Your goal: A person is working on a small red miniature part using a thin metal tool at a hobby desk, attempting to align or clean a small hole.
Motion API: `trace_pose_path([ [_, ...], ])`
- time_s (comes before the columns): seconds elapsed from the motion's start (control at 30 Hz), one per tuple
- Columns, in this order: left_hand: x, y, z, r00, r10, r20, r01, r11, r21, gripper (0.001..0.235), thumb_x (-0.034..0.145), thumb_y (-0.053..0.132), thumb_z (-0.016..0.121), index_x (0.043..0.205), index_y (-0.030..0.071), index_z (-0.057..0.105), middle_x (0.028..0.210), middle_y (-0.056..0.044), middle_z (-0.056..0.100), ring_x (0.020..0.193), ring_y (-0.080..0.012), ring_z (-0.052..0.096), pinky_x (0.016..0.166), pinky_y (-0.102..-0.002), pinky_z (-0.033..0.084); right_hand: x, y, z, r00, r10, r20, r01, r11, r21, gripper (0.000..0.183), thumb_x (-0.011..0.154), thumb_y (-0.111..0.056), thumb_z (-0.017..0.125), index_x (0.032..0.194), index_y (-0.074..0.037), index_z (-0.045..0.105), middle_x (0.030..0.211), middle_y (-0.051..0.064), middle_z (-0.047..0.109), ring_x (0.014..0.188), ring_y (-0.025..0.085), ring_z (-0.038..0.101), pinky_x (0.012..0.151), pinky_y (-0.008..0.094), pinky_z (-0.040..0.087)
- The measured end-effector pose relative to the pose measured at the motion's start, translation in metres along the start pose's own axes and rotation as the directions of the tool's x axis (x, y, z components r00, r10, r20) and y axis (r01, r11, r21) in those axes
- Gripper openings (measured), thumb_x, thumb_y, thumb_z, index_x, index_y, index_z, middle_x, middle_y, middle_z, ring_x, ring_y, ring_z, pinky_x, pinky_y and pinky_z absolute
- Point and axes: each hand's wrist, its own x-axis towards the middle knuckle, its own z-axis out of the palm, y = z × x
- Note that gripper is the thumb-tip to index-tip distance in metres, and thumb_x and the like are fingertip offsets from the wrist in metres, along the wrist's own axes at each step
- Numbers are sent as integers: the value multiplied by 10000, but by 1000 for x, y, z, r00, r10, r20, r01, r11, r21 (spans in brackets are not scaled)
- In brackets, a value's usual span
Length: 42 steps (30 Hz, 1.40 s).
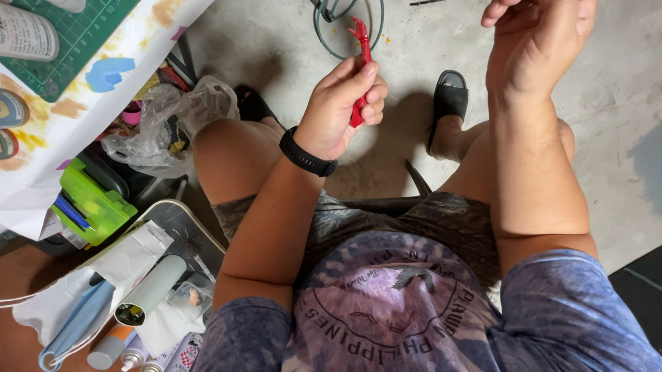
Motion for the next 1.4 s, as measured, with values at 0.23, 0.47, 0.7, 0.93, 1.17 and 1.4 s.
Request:
trace_pose_path([
  [0.23, 7, -9, -14, 997, 64, -45, -64, 998, 10, 220, 1034, 238, 577, 1032, 22, 620, 801, -133, 563, 604, -168, 492, 564, -268, 409, 4, -5, 3, 997, -70, 12, 70, 997, -20, 136, 990, -173, 528, 879, -95, 524, 752, 141, 553, 642, 281, 558, 571, 386, 462],
  [0.47, 8, -7, -10, 985, 119, -123, -109, 990, 85, 296, 1046, 220, 517, 1068, -51, 635, 825, -139, 596, 694, -220, 557, 618, -327, 455, 5, -9, 4, 998, -48, -27, 48, 999, -25, 126, 944, -146, 549, 834, -84, 543, 730, 137, 572, 639, 279, 575, 577, 375, 457],
  [0.7, 8, -7, -13, 987, 120, -107, -117, 992, 38, 335, 1021, 281, 564, 1051, -40, 657, 830, -145, 601, 707, -235, 577, 636, -342, 475, 2, -10, 7, 999, -39, -19, 38, 999, -18, 162, 968, -171, 565, 831, -86, 549, 729, 138, 574, 645, 274, 577, 588, 377, 468],
  [0.93, 4, -2, -10, 989, 122, -88, -117, 991, 65, 327, 1045, 275, 522, 1012, -9, 682, 824, -112, 592, 708, -224, 573, 642, -350, 477, 2, -8, 4, 998, -67, 15, 68, 997, -23, 116, 975, -126, 508, 863, -98, 521, 751, 143, 561, 665, 282, 560, 595, 388, 472],
  [1.17, 2, 1, -9, 988, 127, -91, -107, 975, 194, 367, 1050, 292, 485, 1000, -11, 686, 784, -68, 583, 624, -201, 539, 585, -314, 426, 0, 4, -9, 996, -68, 54, 67, 997, 24, 74, 982, -51, 444, 939, -86, 494, 769, 191, 517, 690, 316, 539, 584, 433, 483],
  [1.4, 2, -1, -5, 961, 240, -137, -149, 868, 473, 402, 1058, 296, 433, 1028, -9, 693, 743, -40, 558, 545, -132, 476, 508, -259, 383, 0, 5, -10, 996, -52, 68, 51, 999, 12, 80, 962, -50, 447, 944, -63, 524, 762, 201, 530, 657, 323, 528, 574, 432, 478],
])
